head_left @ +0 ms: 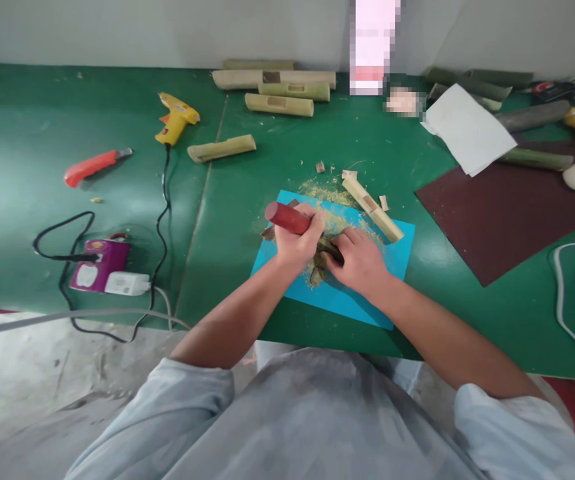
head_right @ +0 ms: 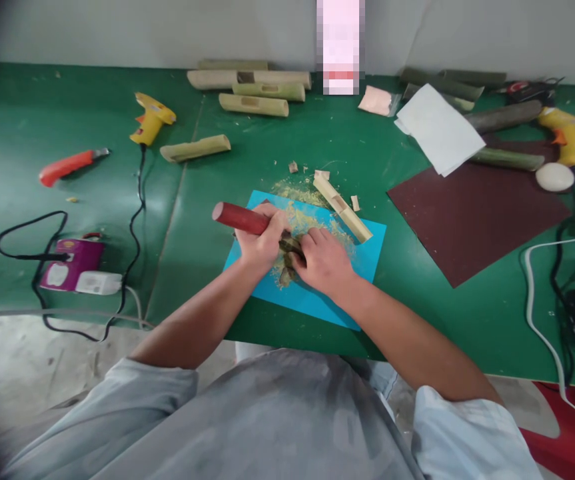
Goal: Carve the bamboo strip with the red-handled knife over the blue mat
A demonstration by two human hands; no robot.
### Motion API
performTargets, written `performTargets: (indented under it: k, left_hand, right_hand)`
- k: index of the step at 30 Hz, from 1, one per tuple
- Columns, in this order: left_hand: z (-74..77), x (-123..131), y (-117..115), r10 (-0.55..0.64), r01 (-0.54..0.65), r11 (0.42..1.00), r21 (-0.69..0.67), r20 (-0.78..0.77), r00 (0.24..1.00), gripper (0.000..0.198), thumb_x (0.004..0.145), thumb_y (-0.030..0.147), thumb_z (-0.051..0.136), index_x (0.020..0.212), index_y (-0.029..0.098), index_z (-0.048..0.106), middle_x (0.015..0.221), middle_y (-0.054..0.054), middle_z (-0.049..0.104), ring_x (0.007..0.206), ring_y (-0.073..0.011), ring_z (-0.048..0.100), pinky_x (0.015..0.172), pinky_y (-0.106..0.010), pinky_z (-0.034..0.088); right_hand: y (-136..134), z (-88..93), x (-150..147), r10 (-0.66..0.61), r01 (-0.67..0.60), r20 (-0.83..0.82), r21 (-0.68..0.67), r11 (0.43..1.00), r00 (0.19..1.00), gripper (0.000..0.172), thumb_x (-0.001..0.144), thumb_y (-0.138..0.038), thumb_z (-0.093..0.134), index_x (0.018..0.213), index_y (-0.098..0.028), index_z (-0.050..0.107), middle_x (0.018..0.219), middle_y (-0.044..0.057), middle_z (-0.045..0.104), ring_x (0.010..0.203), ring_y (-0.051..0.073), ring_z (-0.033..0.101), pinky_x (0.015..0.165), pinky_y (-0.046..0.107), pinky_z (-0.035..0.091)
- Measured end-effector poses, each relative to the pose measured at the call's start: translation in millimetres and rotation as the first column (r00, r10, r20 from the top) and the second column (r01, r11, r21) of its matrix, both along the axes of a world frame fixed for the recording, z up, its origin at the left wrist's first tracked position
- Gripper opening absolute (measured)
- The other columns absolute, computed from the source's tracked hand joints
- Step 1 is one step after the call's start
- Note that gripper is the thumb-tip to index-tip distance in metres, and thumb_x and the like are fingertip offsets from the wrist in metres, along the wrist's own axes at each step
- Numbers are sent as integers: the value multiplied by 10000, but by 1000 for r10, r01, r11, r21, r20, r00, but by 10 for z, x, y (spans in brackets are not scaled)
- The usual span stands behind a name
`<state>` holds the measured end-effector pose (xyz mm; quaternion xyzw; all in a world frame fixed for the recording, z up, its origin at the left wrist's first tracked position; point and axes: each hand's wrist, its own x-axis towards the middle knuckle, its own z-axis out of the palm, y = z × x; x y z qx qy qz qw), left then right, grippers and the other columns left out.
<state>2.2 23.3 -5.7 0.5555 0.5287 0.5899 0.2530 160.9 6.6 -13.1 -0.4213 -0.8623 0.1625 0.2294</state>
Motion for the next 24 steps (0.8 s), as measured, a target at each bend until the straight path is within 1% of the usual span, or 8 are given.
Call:
performTargets:
  k: [3, 7, 9, 12, 14, 16, 20, 24]
  left_hand:
    - [-6, 4, 0, 5, -5, 1000, -13, 15, 1000, 409, 927, 414, 697, 607, 207, 549, 609, 3, 544, 593, -141, 519, 586, -315, 454]
    - [-8, 0, 21, -26, 27, 999, 25, -31, 999, 408, 928, 388, 684, 604, 204, 517, 601, 9, 517, 583, -133, 510, 578, -310, 436]
    - [-3, 3, 31, -69, 71, 997, 39, -58, 996, 416, 926, 363, 680, 598, 202, 481, 591, 15, 491, 556, -120, 472, 558, -305, 406]
    - [-7, 15, 27, -132, 136, 990, 45, -86, 988, 488, 899, 360, 700, 566, 202, 381, 556, 32, 393, 517, -103, 376, 521, -303, 349]
    - [-26, 23, 11, -114, 116, 993, 37, -52, 992, 530, 873, 372, 720, 555, 205, 330, 549, 39, 342, 507, -98, 343, 502, -299, 329]
    - [-49, 27, -8, -58, 58, 998, 30, 1, 998, 517, 853, 366, 726, 552, 207, 336, 552, 38, 346, 505, -99, 346, 490, -294, 326]
    - [-64, 25, -10, 49, -47, 999, -24, 78, 996, 445, 895, 366, 672, 552, 209, 435, 554, 19, 438, 530, -121, 427, 516, -300, 377]
    - [-61, 25, 23, 57, -51, 998, -47, 129, 990, 466, 919, 471, 676, 576, 215, 493, 587, 10, 506, 559, -133, 498, 555, -310, 439]
  right_hand:
    - [7, -8, -6, -1, 1, 10, -1, 1000, 1000, 182, 957, -355, 625, 884, -189, 631, 911, 109, 653, 900, 261, 582, 784, 401, 471]
    - [9, -20, -18, 11, -11, 47, 4, 1000, 999, 194, 954, -367, 646, 873, -190, 633, 908, 106, 653, 881, 259, 576, 771, 401, 462]
    - [4, -25, -26, 8, -8, 61, 12, 1000, 998, 208, 963, -368, 634, 859, -188, 638, 891, 106, 652, 864, 259, 574, 758, 401, 457]
    - [-6, -33, -34, 14, -14, 55, 15, 1000, 998, 223, 988, -350, 584, 849, -187, 644, 877, 106, 652, 851, 259, 570, 743, 401, 449]
    - [-4, -40, -32, 19, -19, 31, 5, 1000, 999, 242, 998, -356, 562, 841, -191, 642, 864, 103, 647, 843, 255, 566, 736, 397, 448]
    - [6, -48, -25, 11, -11, 6, -3, 1000, 1000, 249, 992, -371, 570, 831, -193, 638, 855, 100, 643, 838, 252, 566, 739, 394, 453]
    - [24, -59, -12, -3, 3, -6, 1, 1000, 1000, 219, 955, -373, 625, 838, -188, 637, 872, 103, 653, 857, 250, 579, 753, 387, 466]
    - [21, -51, -19, -16, 16, -6, -15, 1000, 1000, 212, 945, -374, 629, 840, -190, 625, 874, 99, 653, 852, 244, 577, 747, 383, 461]
